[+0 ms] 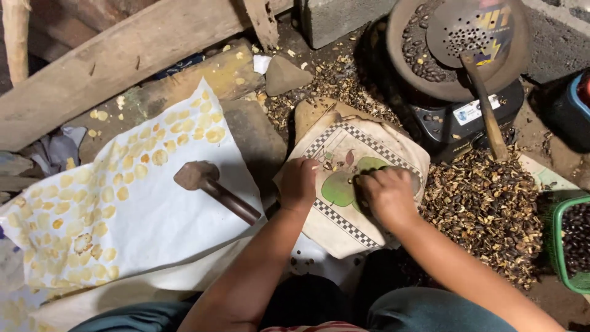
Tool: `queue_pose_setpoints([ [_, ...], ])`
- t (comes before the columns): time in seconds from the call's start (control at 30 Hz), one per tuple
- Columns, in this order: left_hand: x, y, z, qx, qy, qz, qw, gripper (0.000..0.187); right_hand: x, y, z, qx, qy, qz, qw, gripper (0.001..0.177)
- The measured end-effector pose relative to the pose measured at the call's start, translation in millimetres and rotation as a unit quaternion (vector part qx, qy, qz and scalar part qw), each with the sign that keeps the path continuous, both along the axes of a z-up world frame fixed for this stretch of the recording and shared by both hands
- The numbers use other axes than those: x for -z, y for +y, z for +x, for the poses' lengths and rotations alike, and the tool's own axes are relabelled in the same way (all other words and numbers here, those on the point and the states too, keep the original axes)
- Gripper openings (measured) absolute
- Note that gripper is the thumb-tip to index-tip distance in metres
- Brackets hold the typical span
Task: The person uses a hammer to flatten cassava slices on a white sheet. They then use a stone pestle to crush cassava pieces on a patterned cloth. The person also stirs dark material in a pan on a portable stove using a slotted spoon.
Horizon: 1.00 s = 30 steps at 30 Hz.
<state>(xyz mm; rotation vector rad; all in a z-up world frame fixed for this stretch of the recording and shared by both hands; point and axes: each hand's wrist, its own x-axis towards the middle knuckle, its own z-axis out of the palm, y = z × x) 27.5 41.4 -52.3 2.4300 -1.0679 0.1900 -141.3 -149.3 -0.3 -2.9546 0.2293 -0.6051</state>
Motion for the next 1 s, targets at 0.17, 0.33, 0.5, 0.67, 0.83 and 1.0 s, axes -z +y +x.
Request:
queue_pose_setpoints([
  [0.17, -1.9, -22.5, -8.8, -0.036, 0.192, -0.024, 0.980, 0.025, 35.8, -5.3, 14.7, -0.037, 0.063, 0.007, 0.997, 0.010],
  [0.33, 14.7, -47.1, -12.2, -0.131, 0.574, -0.152, 0.794, 0.036, 40.2, -21.0, 8.7, -0.056, 0.134, 0.062, 0.987, 0.016],
  [0.5, -8.4, -33.4, -37.2, -0.136, 0.559, -0.095, 0.813, 0.028, -11.0, 17.0, -14.4, -0.021, 0.302, 0.208, 0.930, 0.027],
  [0.67, -15.9, -10.6, -49.1, -0.135, 0.704, -0.117, 0.687, 0.045, 2.5, 16.5, -13.9, -0.013, 0.289, 0.232, 0.929, 0.028],
  [0.83, -23.9, -11.4, -52.6, -0.047, 0.825, -0.122, 0.549, 0.080, -44.8, -1.8, 5.2, -0.029, 0.190, 0.491, 0.850, 0.031],
  [1.0, -45.1, -24.1, -22.3, -0.170, 0.868, -0.254, 0.392, 0.023, 9.5, -41.3, -2.4, 0.056, 0.227, 0.288, 0.929, 0.014],
])
